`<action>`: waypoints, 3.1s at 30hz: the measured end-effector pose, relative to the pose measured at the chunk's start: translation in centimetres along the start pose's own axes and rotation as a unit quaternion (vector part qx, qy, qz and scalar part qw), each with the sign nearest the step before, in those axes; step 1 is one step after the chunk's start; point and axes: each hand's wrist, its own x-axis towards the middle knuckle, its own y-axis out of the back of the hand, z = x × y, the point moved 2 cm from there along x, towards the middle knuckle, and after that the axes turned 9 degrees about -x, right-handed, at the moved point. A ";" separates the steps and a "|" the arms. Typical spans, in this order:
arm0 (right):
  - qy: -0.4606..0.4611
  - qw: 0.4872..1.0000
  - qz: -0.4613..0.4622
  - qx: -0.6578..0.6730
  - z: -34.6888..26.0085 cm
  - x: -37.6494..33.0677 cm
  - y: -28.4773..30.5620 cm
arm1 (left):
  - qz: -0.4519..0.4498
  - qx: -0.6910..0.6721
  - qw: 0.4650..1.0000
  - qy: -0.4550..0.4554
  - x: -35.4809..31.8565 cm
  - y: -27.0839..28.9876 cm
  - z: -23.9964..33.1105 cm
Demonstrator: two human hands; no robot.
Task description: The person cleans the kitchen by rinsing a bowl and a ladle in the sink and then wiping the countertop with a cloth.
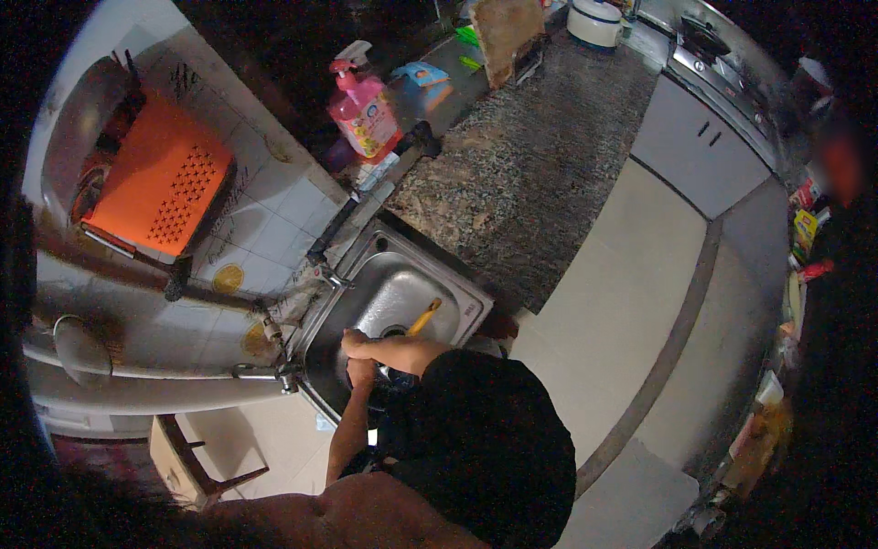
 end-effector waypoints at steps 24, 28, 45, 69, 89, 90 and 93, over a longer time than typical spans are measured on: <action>0.435 0.893 0.054 -0.104 -9.3 -10.5 9.0 | -0.037 -0.367 0.926 -0.083 -6.2 5.5 0.5; 0.416 0.879 0.044 -0.230 -9.8 -14.5 9.5 | 0.055 -0.400 0.892 -0.206 -8.5 5.4 3.2; 0.171 0.918 0.320 -0.159 2.4 -33.1 21.4 | 0.003 -0.181 0.946 -0.270 -19.0 3.1 20.7; 0.007 0.886 0.433 -0.165 32.2 -58.4 49.7 | -0.374 -0.621 0.667 -0.176 -26.9 -39.2 69.5; -0.244 0.827 0.452 -0.229 60.6 -60.4 97.1 | 0.003 -0.356 0.909 -0.217 -8.3 -40.4 77.8; -0.248 0.808 0.472 -0.250 62.9 -59.5 100.0 | 0.033 -0.374 0.906 -0.198 -7.8 -40.8 77.5; -0.276 0.746 0.518 -0.314 69.8 -57.4 107.6 | 0.091 -0.372 0.915 -0.128 -7.2 -42.5 78.8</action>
